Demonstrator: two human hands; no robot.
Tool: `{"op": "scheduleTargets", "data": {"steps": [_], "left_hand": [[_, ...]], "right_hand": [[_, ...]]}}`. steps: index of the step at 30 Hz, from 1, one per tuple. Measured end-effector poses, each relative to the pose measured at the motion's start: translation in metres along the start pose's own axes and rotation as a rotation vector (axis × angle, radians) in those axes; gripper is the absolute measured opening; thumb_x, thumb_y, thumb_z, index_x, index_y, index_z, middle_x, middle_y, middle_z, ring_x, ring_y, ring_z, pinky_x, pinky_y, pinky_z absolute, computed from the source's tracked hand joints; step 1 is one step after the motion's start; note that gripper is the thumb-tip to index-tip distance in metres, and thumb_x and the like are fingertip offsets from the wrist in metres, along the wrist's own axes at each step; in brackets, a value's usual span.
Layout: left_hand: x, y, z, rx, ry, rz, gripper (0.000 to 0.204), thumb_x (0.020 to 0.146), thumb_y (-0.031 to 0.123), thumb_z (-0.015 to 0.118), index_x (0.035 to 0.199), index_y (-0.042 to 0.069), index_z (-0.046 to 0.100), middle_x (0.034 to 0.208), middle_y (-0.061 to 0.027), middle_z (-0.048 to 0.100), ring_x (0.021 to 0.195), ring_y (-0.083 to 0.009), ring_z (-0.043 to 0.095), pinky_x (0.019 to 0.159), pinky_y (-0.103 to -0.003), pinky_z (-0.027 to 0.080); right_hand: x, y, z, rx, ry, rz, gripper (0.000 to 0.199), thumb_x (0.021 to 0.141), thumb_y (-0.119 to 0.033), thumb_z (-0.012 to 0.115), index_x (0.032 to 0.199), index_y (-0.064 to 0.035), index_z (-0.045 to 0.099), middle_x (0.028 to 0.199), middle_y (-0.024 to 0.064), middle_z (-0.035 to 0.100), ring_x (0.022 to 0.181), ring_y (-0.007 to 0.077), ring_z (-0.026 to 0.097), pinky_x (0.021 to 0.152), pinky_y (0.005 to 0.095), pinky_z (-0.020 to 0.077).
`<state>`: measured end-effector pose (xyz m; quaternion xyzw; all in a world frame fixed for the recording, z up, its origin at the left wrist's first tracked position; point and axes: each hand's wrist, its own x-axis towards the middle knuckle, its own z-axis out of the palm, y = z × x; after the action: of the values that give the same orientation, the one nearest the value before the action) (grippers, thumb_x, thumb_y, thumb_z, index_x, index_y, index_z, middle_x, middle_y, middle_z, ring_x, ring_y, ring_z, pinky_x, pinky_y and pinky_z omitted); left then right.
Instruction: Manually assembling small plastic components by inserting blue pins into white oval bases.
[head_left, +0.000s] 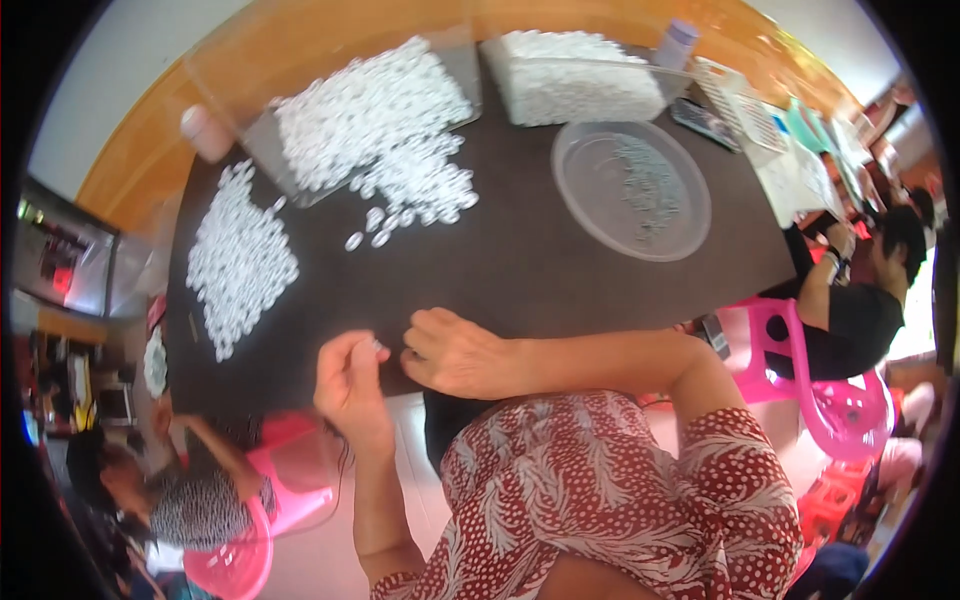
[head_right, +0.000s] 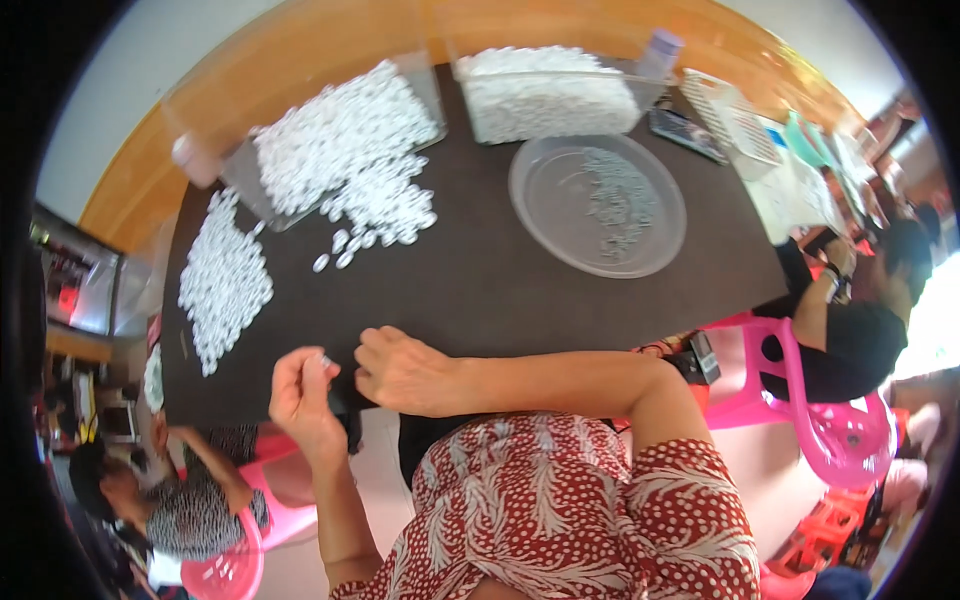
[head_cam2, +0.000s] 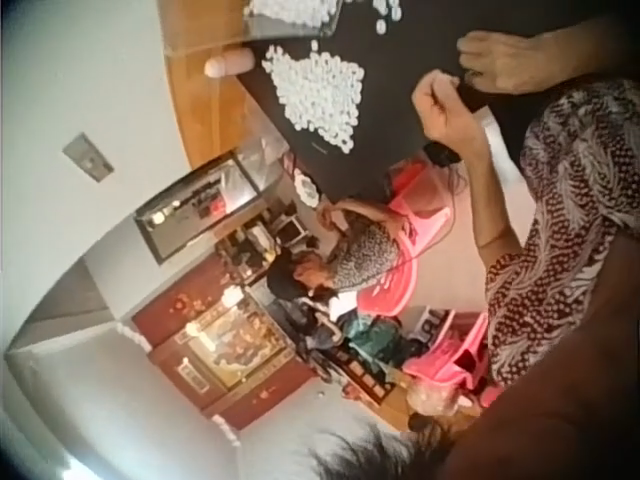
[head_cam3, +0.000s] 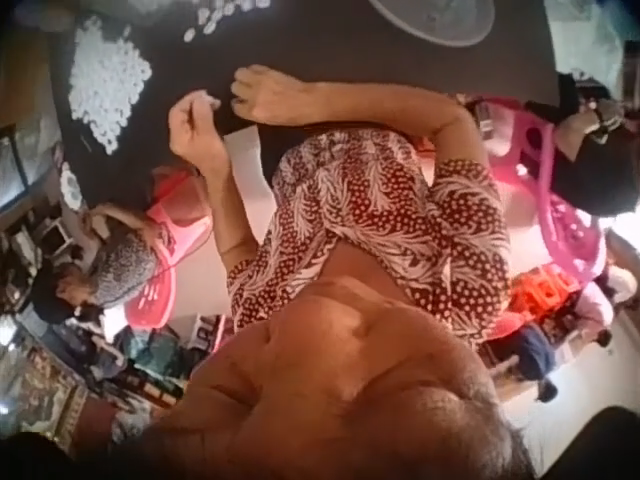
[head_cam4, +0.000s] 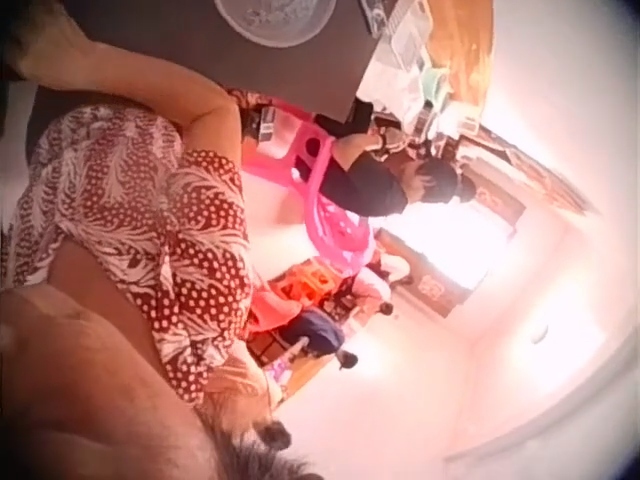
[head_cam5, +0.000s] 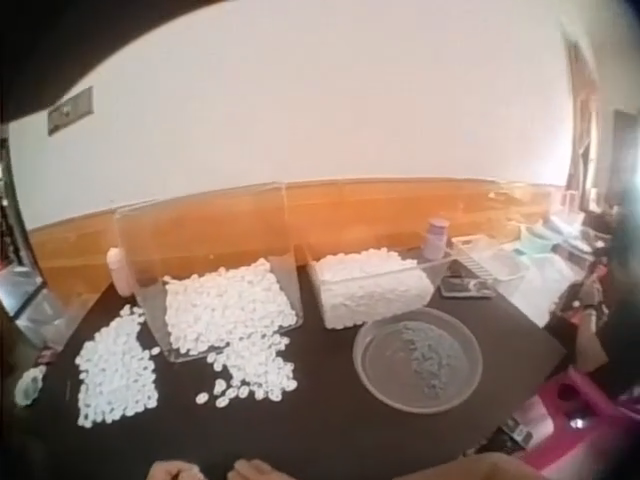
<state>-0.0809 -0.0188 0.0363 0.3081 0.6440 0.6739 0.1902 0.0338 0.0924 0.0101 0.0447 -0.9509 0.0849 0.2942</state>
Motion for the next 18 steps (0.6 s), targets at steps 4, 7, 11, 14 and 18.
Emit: {"op": "scheduleTargets", "data": {"steps": [4, 7, 11, 14, 18], "left_hand": [[-0.007, -0.002, 0.007, -0.093, -0.002, 0.021, 0.009, 0.090, 0.004, 0.055, 0.094, -0.002, 0.059, 0.078, -0.0041, 0.059, 0.067, -0.0079, 0.053, 0.063, -0.019, 0.042], [-0.009, -0.009, 0.015, -0.189, -0.050, -0.032, 0.009, 0.090, 0.006, 0.056, 0.093, -0.002, 0.058, 0.076, -0.0041, 0.058, 0.065, -0.0077, 0.052, 0.060, -0.018, 0.041], [-0.013, -0.014, 0.030, -0.304, -0.114, -0.144, 0.008, 0.089, 0.007, 0.059, 0.091, -0.001, 0.058, 0.075, -0.0044, 0.059, 0.063, -0.0080, 0.051, 0.059, -0.019, 0.039], [-0.018, -0.013, 0.038, -0.304, -0.139, -0.168, 0.008, 0.088, 0.007, 0.061, 0.090, -0.001, 0.059, 0.076, -0.0051, 0.060, 0.063, -0.0085, 0.051, 0.060, -0.020, 0.040], [-0.024, -0.012, 0.052, -0.323, -0.215, -0.198, 0.009, 0.086, 0.007, 0.063, 0.090, 0.000, 0.059, 0.077, -0.0050, 0.061, 0.066, -0.0091, 0.055, 0.062, -0.020, 0.042]], "right_hand": [[0.008, 0.026, -0.001, -0.133, -0.035, 0.138, 0.019, 0.068, -0.014, 0.061, 0.079, 0.0003, 0.057, 0.074, 0.0092, 0.049, 0.075, 0.0244, 0.047, 0.064, 0.0340, 0.0416], [0.005, 0.036, -0.003, -0.031, 0.135, 0.339, 0.020, 0.068, -0.012, 0.068, 0.082, -0.0007, 0.058, 0.074, 0.0091, 0.050, 0.073, 0.0257, 0.047, 0.063, 0.0357, 0.0418], [-0.023, 0.047, -0.046, -0.085, 0.293, 0.394, 0.015, 0.066, -0.007, 0.066, 0.073, -0.0062, 0.053, 0.072, 0.0093, 0.048, 0.073, 0.0287, 0.048, 0.064, 0.0383, 0.0423], [-0.065, 0.076, -0.088, -0.306, 0.318, 0.417, 0.014, 0.061, -0.001, 0.059, 0.073, -0.0057, 0.055, 0.072, 0.0103, 0.050, 0.072, 0.0303, 0.050, 0.063, 0.0399, 0.0431], [-0.134, 0.131, -0.131, -0.457, 0.213, 0.752, 0.009, 0.068, -0.002, 0.062, 0.076, -0.0061, 0.064, 0.076, 0.0122, 0.059, 0.075, 0.0330, 0.055, 0.066, 0.0415, 0.0454]]}}
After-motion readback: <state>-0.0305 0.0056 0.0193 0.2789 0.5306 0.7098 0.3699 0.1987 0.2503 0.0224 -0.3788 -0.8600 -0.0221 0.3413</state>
